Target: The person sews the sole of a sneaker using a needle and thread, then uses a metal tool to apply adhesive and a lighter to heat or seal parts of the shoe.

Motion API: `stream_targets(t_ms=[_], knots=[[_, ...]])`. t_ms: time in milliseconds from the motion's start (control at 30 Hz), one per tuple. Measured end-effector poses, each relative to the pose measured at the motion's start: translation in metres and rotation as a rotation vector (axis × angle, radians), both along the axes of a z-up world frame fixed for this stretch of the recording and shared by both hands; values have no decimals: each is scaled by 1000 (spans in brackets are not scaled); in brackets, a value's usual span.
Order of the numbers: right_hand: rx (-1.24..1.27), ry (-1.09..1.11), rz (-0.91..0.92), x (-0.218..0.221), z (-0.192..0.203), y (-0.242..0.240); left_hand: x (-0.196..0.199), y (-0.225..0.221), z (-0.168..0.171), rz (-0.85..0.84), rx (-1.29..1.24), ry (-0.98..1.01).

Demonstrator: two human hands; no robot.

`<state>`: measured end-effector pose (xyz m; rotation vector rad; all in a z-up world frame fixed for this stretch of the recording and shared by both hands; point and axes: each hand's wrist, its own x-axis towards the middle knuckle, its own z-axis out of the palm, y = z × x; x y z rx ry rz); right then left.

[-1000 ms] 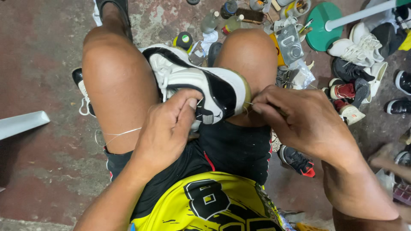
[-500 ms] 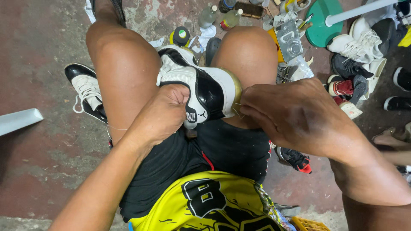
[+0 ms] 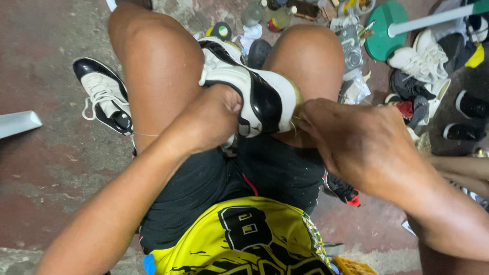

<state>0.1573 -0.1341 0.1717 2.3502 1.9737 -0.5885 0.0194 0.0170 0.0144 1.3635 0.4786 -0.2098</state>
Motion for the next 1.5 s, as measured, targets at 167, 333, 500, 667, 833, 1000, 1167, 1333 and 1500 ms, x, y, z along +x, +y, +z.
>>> stream_targets(t_ms=[167, 333, 500, 667, 833, 1000, 1167, 1333, 1500], knots=[[-6, -229, 20, -17, -6, -10, -8, -6, 9, 34, 52, -81], [-60, -211, 22, -11, -3, 3, -12, -5, 10, 91, -17, -342], [-43, -376, 97, -5, 0, 0, -13, -2, 11, 65, 7, -231], [83, -519, 132, 1, -2, -10, -18, -3, 13, 56, -53, -201], [107, -506, 135, 5, -6, -15, -16, -5, 12, 80, 115, -397], [96, -567, 167, -9, 1, -9, -14, -11, 13, 114, 219, -220], [-43, -665, 235, -22, 8, -5, -13, -12, 13, 120, 358, -222], [-144, -741, 284, -26, 2, -4, -15, -13, 7, 160, 331, -302], [-60, -550, 294, -6, 8, -2, -15, -11, 1, 160, 361, -356]])
